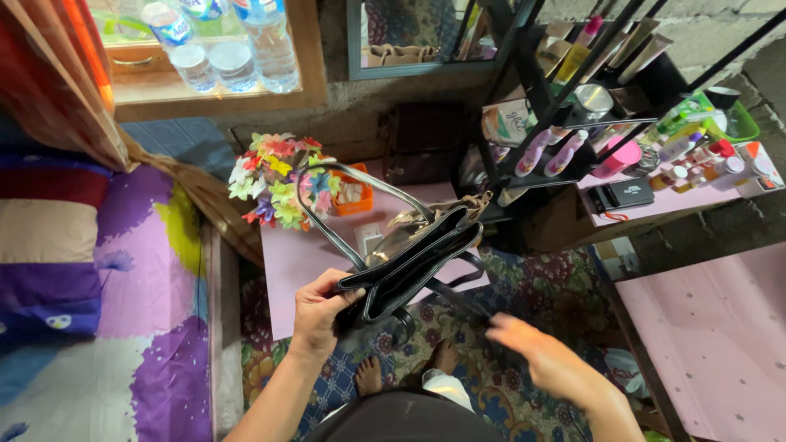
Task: The person opens a beige handbag, then picks up a black handbag and wipes its interior and exterior surfaces with a white wipe. The person continues to wipe the black handbag's straps and hardware.
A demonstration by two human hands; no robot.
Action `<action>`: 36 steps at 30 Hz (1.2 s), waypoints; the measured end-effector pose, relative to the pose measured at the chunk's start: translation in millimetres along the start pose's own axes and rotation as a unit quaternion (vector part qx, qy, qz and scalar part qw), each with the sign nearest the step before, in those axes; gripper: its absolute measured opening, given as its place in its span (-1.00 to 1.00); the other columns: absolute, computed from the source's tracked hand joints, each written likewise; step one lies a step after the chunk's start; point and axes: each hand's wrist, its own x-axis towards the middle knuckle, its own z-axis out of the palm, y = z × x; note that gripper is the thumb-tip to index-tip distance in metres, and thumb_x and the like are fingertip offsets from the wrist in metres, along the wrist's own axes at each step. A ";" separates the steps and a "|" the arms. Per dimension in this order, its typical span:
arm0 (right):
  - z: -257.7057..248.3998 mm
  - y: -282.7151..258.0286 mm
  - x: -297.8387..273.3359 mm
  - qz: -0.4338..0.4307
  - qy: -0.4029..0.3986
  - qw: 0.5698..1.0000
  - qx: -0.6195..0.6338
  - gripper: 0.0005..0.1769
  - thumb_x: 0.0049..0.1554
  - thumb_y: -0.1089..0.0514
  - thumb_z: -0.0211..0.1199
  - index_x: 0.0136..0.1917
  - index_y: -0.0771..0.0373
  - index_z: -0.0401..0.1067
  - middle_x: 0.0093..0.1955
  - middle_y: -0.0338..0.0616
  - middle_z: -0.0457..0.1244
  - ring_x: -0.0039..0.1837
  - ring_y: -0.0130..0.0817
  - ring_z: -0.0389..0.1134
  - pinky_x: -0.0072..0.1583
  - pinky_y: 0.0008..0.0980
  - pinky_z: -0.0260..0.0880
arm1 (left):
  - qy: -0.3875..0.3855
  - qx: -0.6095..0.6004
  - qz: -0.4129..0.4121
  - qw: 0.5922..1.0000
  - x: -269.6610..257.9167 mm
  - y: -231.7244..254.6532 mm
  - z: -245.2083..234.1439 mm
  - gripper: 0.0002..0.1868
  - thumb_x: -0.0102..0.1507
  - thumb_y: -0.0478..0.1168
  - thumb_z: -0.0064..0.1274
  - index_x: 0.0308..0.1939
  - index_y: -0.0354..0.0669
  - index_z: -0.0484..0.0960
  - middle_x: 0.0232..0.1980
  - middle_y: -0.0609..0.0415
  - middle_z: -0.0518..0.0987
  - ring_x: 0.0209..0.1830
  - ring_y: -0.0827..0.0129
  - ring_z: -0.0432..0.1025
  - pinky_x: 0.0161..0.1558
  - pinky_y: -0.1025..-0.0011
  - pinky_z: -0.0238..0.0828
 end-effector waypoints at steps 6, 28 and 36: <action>-33.6 -8.1 49.4 0.334 0.210 0.869 0.298 -0.59 0.21 0.00 0.14 0.15 0.33 0.54 -0.02 0.10 0.47 -0.03 -0.14 0.54 -0.02 -0.24 0.48 | -0.022 0.042 0.056 0.997 2.4 12.0 16.9 -0.89 0.14 -0.51 0.24 -0.27 -0.33 0.70 -0.24 0.18 0.61 -0.26 0.55 0.45 -0.15 0.56 0.39; -7.2 24.0 -28.8 0.178 0.189 0.923 0.283 -0.49 0.35 -0.06 0.10 -0.14 0.47 0.44 -0.26 -0.16 0.19 -0.17 -0.47 0.13 -0.13 -0.31 0.22 | -0.171 0.590 0.019 0.789 -9.6 -34.7 194.0 -0.44 0.26 0.14 0.19 0.06 -0.28 0.55 -0.06 -0.27 0.62 -0.04 -0.11 0.52 0.00 0.12 0.43; -49.3 19.2 -95.1 0.307 0.320 0.872 0.207 -0.66 0.18 0.04 0.29 -0.12 0.42 0.41 -0.28 -0.08 0.30 -0.18 -0.37 0.24 -0.15 -0.33 0.30 | -0.160 0.481 -0.010 0.862 -20.0 -75.0 238.4 -0.63 0.28 -0.03 0.05 -0.22 -0.36 0.62 -0.37 -0.31 0.62 -0.34 -0.18 0.56 -0.25 0.06 0.44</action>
